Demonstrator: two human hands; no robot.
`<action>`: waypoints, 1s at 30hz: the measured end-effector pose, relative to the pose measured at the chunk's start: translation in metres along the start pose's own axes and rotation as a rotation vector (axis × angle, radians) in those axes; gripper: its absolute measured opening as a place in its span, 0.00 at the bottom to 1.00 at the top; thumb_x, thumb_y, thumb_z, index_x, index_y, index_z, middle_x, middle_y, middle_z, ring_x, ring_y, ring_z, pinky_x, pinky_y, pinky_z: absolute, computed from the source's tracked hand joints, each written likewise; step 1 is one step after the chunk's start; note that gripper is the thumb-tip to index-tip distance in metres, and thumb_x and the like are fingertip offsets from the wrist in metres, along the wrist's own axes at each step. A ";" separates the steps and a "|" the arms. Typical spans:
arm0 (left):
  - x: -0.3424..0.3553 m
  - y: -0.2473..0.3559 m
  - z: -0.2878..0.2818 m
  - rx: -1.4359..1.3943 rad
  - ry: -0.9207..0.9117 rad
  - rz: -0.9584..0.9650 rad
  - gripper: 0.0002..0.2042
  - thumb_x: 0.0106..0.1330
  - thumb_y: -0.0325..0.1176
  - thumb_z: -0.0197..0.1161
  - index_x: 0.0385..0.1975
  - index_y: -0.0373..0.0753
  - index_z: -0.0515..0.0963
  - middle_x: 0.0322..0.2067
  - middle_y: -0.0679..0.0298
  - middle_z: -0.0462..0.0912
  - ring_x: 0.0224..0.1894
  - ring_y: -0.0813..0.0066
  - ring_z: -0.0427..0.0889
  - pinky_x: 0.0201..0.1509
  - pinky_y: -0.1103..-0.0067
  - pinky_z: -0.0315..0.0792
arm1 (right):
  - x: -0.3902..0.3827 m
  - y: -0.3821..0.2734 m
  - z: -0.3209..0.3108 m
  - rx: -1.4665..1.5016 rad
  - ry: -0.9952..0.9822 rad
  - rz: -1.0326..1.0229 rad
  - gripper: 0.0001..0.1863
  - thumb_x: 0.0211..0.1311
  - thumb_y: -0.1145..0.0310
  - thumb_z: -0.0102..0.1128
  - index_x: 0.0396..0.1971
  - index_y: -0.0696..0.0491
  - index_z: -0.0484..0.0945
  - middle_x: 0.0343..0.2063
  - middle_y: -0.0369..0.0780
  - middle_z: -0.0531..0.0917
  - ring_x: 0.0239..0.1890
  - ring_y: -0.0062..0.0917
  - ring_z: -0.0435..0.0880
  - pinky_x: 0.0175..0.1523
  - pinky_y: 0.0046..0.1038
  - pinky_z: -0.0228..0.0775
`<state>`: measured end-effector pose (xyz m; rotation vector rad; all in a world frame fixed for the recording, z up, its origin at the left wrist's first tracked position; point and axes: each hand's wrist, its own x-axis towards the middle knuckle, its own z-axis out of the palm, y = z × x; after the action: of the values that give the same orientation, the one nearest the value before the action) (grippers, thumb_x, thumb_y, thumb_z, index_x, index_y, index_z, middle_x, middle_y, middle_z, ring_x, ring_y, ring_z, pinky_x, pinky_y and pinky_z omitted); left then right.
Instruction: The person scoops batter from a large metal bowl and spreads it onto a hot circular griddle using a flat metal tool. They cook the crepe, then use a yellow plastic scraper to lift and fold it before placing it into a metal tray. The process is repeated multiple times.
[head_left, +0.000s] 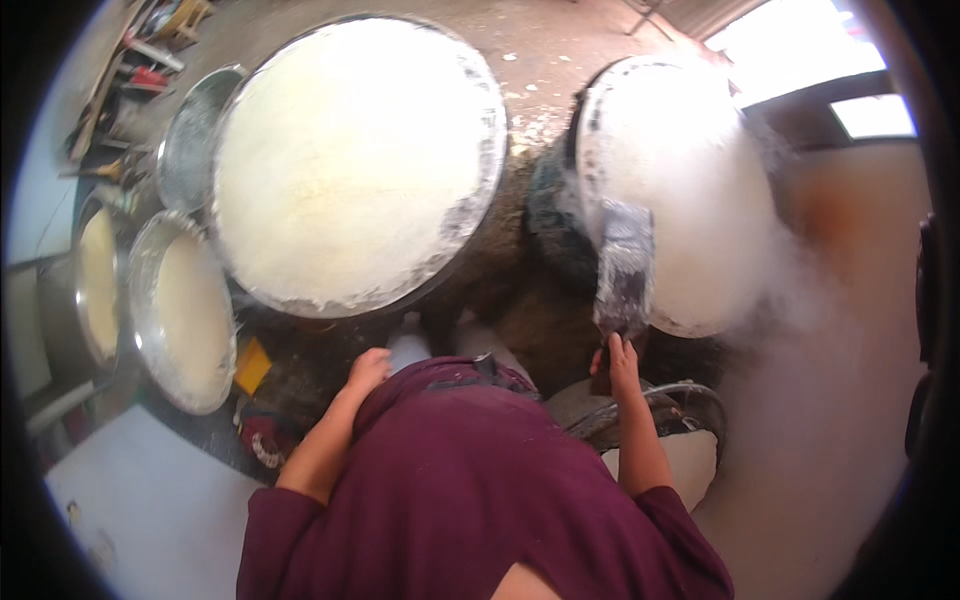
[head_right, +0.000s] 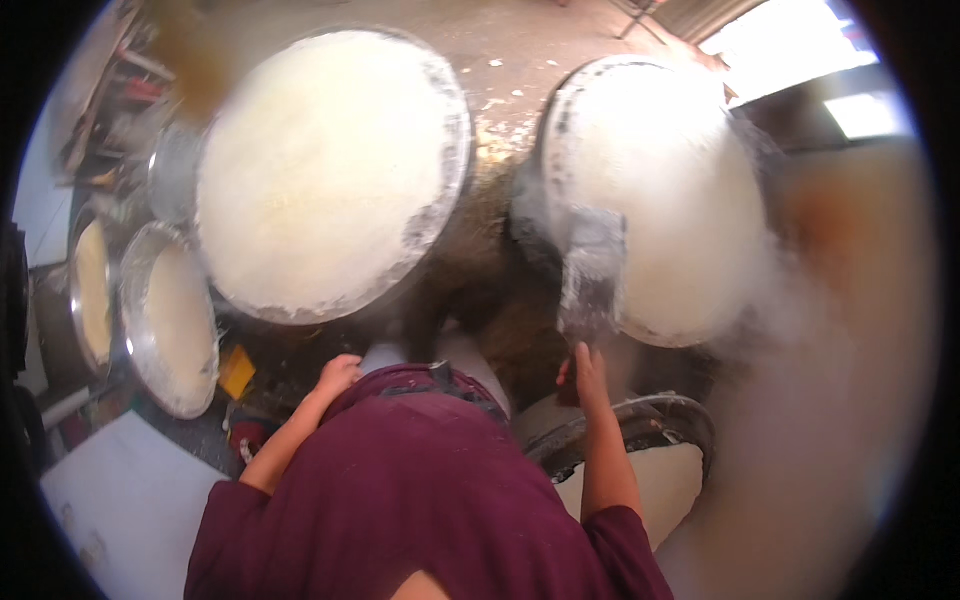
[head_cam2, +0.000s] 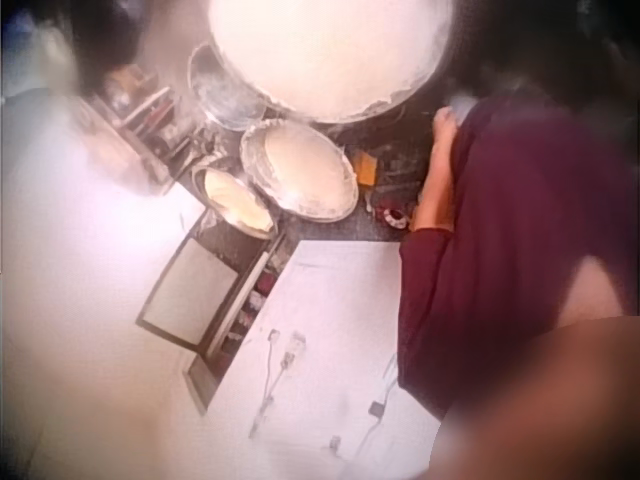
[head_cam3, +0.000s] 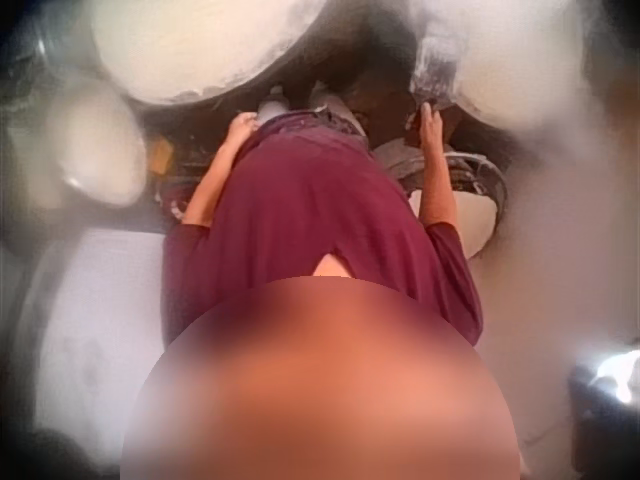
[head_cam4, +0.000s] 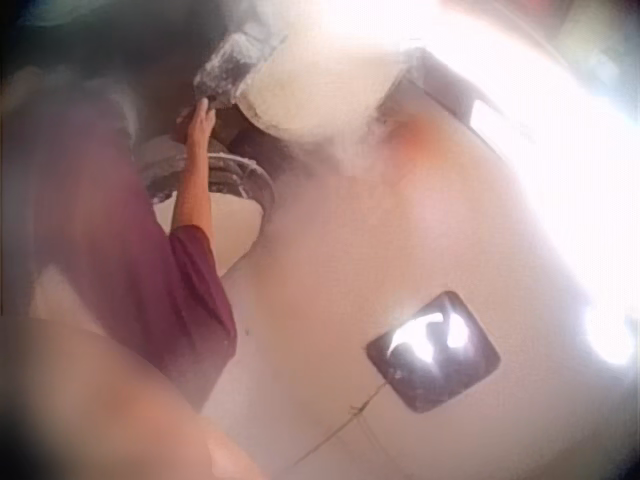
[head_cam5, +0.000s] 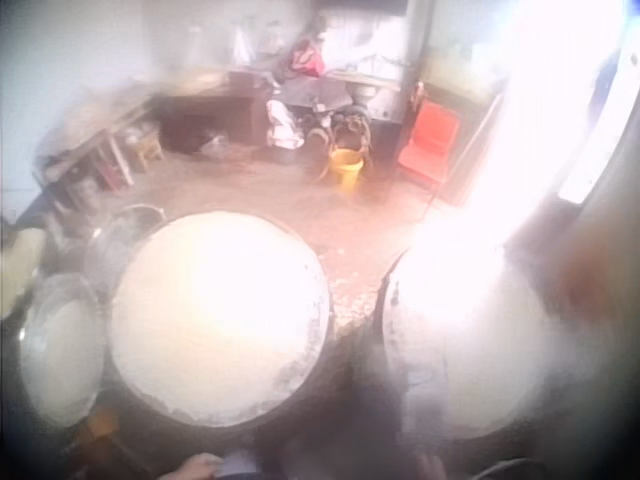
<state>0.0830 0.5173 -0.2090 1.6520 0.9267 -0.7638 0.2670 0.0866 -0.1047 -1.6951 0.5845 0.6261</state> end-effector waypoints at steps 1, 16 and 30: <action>-0.001 0.001 -0.002 -0.009 -0.002 0.027 0.17 0.54 0.27 0.52 0.46 0.35 0.73 0.30 0.58 0.81 0.26 0.75 0.79 0.30 0.78 0.73 | -0.008 0.011 0.003 -0.016 0.020 0.043 0.17 0.63 0.54 0.44 0.28 0.54 0.67 0.14 0.39 0.73 0.12 0.25 0.73 0.19 0.25 0.65; -0.003 -0.121 -0.122 -0.099 0.021 0.120 0.16 0.56 0.29 0.54 0.45 0.33 0.73 0.30 0.57 0.81 0.28 0.73 0.79 0.33 0.79 0.73 | -0.089 -0.006 0.197 -0.041 -0.193 -0.119 0.23 0.66 0.49 0.38 0.24 0.54 0.67 0.13 0.38 0.71 0.12 0.23 0.69 0.18 0.22 0.61; -0.049 -0.370 -0.185 -0.271 0.478 -0.031 0.11 0.45 0.33 0.56 0.28 0.37 0.78 0.29 0.52 0.79 0.35 0.51 0.77 0.41 0.65 0.71 | -0.124 -0.080 0.585 -1.020 -1.163 -0.292 0.10 0.63 0.63 0.47 0.35 0.56 0.67 0.22 0.40 0.77 0.20 0.26 0.78 0.27 0.27 0.73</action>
<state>-0.2550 0.7440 -0.2964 1.6046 1.3281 -0.2430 0.1731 0.6818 -0.0676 -1.8357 -0.9462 1.6587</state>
